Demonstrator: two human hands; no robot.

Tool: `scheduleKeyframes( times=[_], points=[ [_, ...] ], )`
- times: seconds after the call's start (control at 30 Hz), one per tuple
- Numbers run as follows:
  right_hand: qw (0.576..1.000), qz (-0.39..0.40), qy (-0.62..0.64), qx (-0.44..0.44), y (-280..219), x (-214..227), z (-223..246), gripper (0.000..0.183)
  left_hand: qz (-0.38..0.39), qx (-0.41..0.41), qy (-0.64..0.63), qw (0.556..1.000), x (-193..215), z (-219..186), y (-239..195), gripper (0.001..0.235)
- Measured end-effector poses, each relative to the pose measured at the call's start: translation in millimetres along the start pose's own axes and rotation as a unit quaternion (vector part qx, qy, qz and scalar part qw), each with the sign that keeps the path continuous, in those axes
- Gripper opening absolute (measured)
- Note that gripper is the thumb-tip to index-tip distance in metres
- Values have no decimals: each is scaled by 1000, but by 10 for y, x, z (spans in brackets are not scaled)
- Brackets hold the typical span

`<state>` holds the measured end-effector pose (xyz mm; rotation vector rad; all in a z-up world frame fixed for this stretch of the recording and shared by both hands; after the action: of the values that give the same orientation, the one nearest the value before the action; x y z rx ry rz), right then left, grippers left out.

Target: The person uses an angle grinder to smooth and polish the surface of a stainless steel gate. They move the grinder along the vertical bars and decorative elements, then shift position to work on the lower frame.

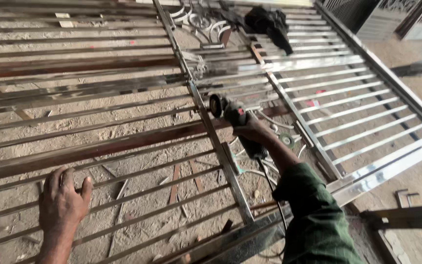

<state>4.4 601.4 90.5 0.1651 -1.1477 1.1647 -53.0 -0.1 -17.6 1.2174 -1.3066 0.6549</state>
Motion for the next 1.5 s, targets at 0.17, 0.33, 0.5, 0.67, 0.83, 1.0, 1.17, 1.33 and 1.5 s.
scheduleKeyframes(
  times=[0.17, 0.33, 0.5, 0.67, 0.83, 1.0, 1.17, 1.33, 1.5],
  points=[
    [1000, -7, -18, -6, 27, -12, -64, 83, -20, -15, -15, 1000, 140, -89, -28, 65],
    [999, 2, -5, -43, 314, 15, 105, 85, 4, 27, -29, 999, 297, -182, -5, 62],
    [999, -40, 6, 3, 518, 8, 296, 78, -71, -8, -27, 997, 386, -221, -43, 58],
    [975, 24, 223, 9, 220, 224, 33, 78, -89, 28, -107, 990, 506, -294, -44, 53],
    [947, 32, 316, 42, -135, 552, -308, 78, -111, -26, -438, 892, 565, -1800, 52, 53],
    [920, 45, 369, 124, -225, 852, -595, 74, 130, -63, -724, 674, 303, -4484, 178, 94],
    [879, 101, 444, 139, 31, 1000, -907, 74, 179, 151, -667, 707, -95, -6070, 448, 99],
    [865, 119, 444, 201, 292, 1104, -1024, 73, 157, 195, -775, 580, -501, -6602, 725, 83],
    [820, 240, 504, 131, 286, 1036, -1120, 73, 197, 216, -771, 566, -542, -6555, 678, 69]
  ],
)
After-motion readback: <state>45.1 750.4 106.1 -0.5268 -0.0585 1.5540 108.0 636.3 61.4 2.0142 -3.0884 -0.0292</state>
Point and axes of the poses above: each hand's wrist, its own y-axis towards the middle knuckle, its own x-axis out of the back of the hand, z = x × y, the point moved 5 cm from there along y, towards the middle knuckle, and after that the axes turned 5 degrees about -x, right-handed, at the moved point
